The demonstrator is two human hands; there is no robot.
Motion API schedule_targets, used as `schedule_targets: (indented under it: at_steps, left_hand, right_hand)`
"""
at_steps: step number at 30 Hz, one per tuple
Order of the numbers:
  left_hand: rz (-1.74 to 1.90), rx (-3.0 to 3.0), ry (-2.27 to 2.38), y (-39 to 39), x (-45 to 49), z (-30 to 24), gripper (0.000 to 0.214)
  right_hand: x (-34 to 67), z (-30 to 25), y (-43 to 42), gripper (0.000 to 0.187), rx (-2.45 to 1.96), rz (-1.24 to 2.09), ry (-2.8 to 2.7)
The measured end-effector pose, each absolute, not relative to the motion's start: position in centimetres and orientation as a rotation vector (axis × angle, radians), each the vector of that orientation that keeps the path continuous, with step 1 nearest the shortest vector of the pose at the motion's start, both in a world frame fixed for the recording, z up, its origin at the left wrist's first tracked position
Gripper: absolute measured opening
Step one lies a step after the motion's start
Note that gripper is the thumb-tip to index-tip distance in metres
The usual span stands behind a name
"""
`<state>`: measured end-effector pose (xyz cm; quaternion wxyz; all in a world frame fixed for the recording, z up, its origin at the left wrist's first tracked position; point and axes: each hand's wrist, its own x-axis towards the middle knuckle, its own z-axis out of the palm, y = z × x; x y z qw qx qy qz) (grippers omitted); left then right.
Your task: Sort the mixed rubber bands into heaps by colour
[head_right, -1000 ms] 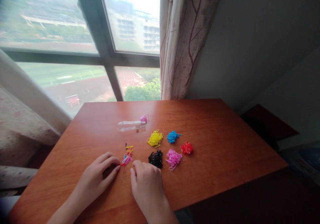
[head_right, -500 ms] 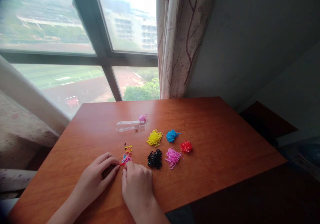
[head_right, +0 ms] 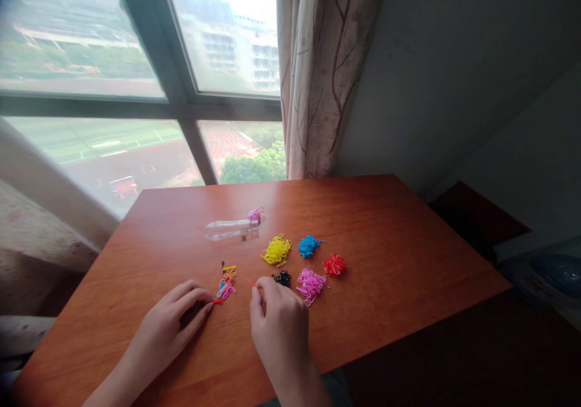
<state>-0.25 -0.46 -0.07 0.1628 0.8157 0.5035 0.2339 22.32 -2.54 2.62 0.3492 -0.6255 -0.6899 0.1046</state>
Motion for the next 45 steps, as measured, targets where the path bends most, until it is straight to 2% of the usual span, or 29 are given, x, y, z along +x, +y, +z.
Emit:
schedule_targets:
  at_steps: [8, 13, 36, 45]
  left_hand:
    - [0.660, 2.348, 1.452, -0.5, -0.1, 0.1, 0.019]
    - [0.680, 2.355, 1.459, -0.4, -0.1, 0.2, 0.018]
    - [0.745, 2.171, 1.399, -0.5, 0.0, 0.7, 0.015]
    - [0.772, 2.176, 1.402, -0.6, 0.2, 0.8, 0.015]
  right_hand:
    - [35.7, 0.3, -1.3, 0.027, -1.993, 0.069, -1.531]
    - [39.2, -1.1, -0.8, 0.032, -2.058, 0.118, -1.487]
    - [37.3, -0.7, -1.6, 0.038, -1.970, 0.084, -1.435]
    - [29.0, 1.1, -2.8, 0.028, -1.636, 0.368, -1.686]
